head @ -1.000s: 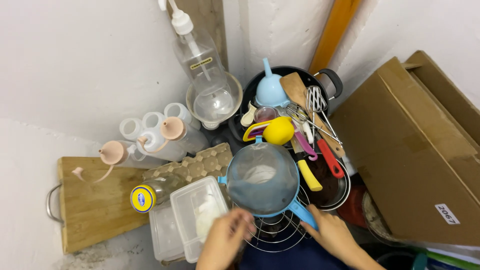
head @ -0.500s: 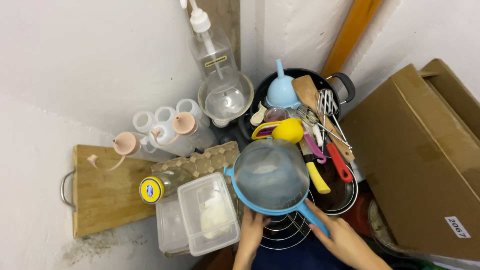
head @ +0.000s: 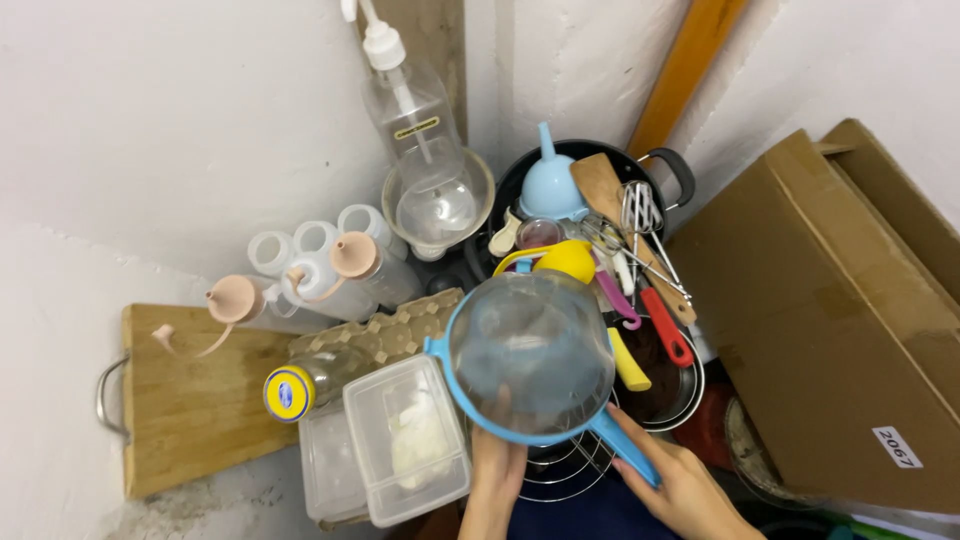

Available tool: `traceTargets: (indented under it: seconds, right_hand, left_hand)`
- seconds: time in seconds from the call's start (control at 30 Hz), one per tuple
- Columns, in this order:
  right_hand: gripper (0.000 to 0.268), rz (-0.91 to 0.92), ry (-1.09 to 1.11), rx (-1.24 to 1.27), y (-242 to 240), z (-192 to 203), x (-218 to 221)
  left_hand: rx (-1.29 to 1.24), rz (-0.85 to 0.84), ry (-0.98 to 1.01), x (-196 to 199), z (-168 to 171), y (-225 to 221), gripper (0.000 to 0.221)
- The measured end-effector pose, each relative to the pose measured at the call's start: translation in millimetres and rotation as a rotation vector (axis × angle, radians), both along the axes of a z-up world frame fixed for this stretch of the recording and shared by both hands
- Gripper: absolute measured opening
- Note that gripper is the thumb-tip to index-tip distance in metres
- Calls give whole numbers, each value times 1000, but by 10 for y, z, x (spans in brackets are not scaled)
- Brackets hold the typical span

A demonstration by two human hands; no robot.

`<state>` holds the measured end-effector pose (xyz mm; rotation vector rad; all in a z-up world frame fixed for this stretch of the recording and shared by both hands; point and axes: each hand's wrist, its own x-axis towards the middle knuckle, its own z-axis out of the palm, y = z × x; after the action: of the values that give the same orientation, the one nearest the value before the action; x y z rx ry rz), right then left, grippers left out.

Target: Tie a trash bag and organize various kitchen utensils including whisks, strainers, and pots in a storage area.

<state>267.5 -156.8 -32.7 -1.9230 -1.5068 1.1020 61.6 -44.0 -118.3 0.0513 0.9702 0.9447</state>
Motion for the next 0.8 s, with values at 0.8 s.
traceTargets:
  seconds: [0.8]
  right_hand:
    - [76, 86, -208, 69, 64, -299, -87]
  left_hand:
    - [858, 263, 654, -1141, 419, -56, 49]
